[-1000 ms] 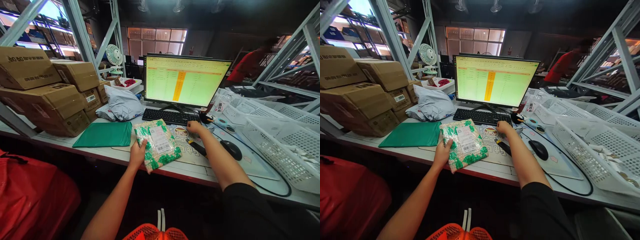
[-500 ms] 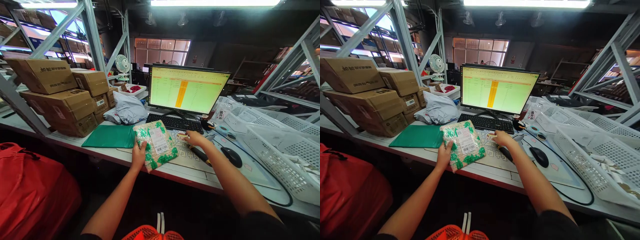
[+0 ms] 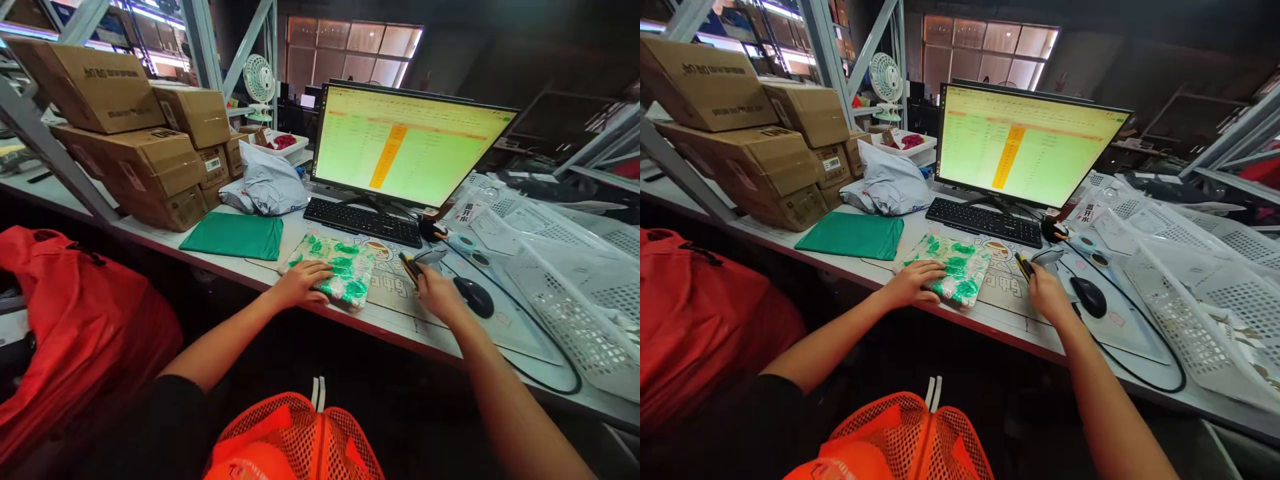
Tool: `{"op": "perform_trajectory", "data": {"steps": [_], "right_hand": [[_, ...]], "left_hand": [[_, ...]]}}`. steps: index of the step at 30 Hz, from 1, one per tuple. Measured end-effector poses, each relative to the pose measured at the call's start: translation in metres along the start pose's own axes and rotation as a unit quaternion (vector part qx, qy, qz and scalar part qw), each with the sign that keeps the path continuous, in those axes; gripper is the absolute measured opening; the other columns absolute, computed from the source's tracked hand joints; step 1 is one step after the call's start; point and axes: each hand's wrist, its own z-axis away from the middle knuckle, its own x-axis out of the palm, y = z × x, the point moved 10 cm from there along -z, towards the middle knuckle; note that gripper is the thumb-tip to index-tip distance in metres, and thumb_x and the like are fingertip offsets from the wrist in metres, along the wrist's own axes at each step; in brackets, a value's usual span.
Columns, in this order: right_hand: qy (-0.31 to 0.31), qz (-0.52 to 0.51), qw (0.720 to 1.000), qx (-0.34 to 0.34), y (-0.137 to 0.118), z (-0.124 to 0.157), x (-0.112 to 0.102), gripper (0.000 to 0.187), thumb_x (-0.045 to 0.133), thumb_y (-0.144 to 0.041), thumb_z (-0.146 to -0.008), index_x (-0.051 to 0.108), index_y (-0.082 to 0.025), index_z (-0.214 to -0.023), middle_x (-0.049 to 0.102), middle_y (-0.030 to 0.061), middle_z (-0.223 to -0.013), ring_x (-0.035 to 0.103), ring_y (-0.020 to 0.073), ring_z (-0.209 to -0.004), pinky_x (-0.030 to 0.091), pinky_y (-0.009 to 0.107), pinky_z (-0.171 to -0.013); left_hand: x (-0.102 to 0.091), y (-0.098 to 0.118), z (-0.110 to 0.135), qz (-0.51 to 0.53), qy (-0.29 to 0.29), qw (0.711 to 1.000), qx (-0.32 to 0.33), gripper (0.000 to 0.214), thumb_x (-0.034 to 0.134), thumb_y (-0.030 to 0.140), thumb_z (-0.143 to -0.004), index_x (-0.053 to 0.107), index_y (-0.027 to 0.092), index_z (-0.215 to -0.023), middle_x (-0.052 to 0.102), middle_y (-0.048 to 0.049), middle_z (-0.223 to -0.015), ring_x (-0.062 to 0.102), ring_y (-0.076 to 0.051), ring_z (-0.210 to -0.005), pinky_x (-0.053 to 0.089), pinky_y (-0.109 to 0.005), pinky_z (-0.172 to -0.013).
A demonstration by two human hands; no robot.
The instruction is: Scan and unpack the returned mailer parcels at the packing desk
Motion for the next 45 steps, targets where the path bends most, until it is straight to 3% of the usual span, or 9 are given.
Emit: {"op": "perform_trajectory", "data": {"steps": [3,6,11,17,23,33,38,41,45], "right_hand": [[-0.015,-0.017,0.999,-0.039,-0.041,-0.016,-0.025,0.056,0.030,-0.025,-0.106,0.053,-0.011,-0.155,0.075,0.0187,-0.118,0.071,0.0328,-0.107,0.052,0.041,-0.099],[-0.025,0.013,0.992,-0.121,-0.113,-0.033,-0.039,0.055,0.036,-0.028,-0.106,0.052,-0.019,-0.157,0.076,0.0156,-0.119,0.072,0.0300,-0.104,0.053,0.036,-0.093],[-0.099,0.089,0.964,-0.231,-0.233,-0.061,-0.017,0.051,0.052,-0.022,-0.100,0.064,-0.026,-0.149,0.070,0.0143,-0.137,0.069,0.0334,-0.118,0.054,0.040,-0.099],[-0.150,0.115,0.955,-0.228,-0.279,-0.073,0.001,0.045,0.061,-0.014,-0.094,0.072,-0.013,-0.137,0.075,0.0203,-0.119,0.074,0.0325,-0.107,0.058,0.040,-0.094],[-0.187,0.151,0.943,-0.231,-0.247,-0.037,-0.001,0.039,0.061,-0.010,-0.091,0.077,-0.013,-0.126,0.076,0.0222,-0.112,0.073,0.0374,-0.107,0.057,0.044,-0.091],[-0.214,0.117,0.957,-0.154,-0.092,0.062,-0.008,0.053,0.051,-0.025,-0.098,0.066,-0.038,-0.147,0.077,0.0090,-0.120,0.072,0.0331,-0.096,0.054,0.041,-0.080],[-0.056,0.077,0.995,-0.041,-0.029,0.033,-0.023,0.062,0.040,-0.034,-0.103,0.044,-0.023,-0.164,0.071,0.0201,-0.122,0.069,0.0395,-0.101,0.054,0.050,-0.089],[-0.028,0.076,0.997,-0.019,-0.023,0.007,-0.001,0.064,0.034,-0.028,-0.104,0.036,-0.019,-0.167,0.064,0.0239,-0.124,0.066,0.0394,-0.108,0.051,0.049,-0.094],[-0.003,0.099,0.995,0.002,-0.030,-0.018,0.027,0.061,0.030,-0.026,-0.106,0.038,-0.023,-0.167,0.059,0.0228,-0.125,0.060,0.0372,-0.114,0.050,0.045,-0.094]], "left_hand": [[-0.007,-0.004,0.007,0.012,0.021,1.000,-0.003,0.035,0.083,0.034,-0.087,0.075,0.025,-0.120,0.071,-0.0127,-0.137,0.060,-0.030,-0.137,0.043,-0.048,-0.120],[-0.027,-0.022,0.016,-0.050,0.085,0.993,-0.059,0.040,0.085,0.039,-0.085,0.073,0.024,-0.120,0.071,-0.0127,-0.131,0.061,-0.031,-0.132,0.043,-0.050,-0.118],[-0.035,-0.047,0.027,-0.114,0.131,0.977,-0.128,0.068,0.096,0.055,-0.067,0.066,0.018,-0.116,0.066,-0.0134,-0.125,0.059,-0.033,-0.124,0.047,-0.047,-0.110],[-0.029,-0.054,0.027,-0.130,0.114,0.971,-0.165,0.060,0.092,0.060,-0.071,0.065,0.019,-0.105,0.065,-0.0094,-0.111,0.061,-0.030,-0.110,0.052,-0.041,-0.095],[-0.031,-0.056,0.028,-0.118,0.113,0.968,-0.188,0.061,0.097,0.059,-0.062,0.067,0.021,-0.100,0.064,-0.0067,-0.110,0.062,-0.028,-0.107,0.052,-0.037,-0.089],[-0.030,-0.050,0.027,-0.132,0.105,0.974,-0.148,0.061,0.093,0.063,-0.066,0.067,0.020,-0.101,0.065,-0.0080,-0.108,0.061,-0.029,-0.107,0.050,-0.038,-0.093],[-0.034,-0.036,0.011,-0.167,0.063,0.976,-0.123,0.048,0.082,0.063,-0.082,0.068,0.019,-0.094,0.066,-0.0091,-0.100,0.062,-0.029,-0.103,0.047,-0.041,-0.097],[-0.030,-0.015,-0.018,-0.161,0.040,0.984,-0.067,0.034,0.069,0.051,-0.097,0.070,0.017,-0.100,0.069,-0.0102,-0.105,0.062,-0.030,-0.110,0.044,-0.043,-0.102],[0.005,0.010,-0.053,-0.122,-0.058,0.990,0.045,0.029,0.067,0.042,-0.097,0.072,0.019,-0.113,0.069,-0.0115,-0.117,0.062,-0.030,-0.116,0.045,-0.043,-0.103]]}}
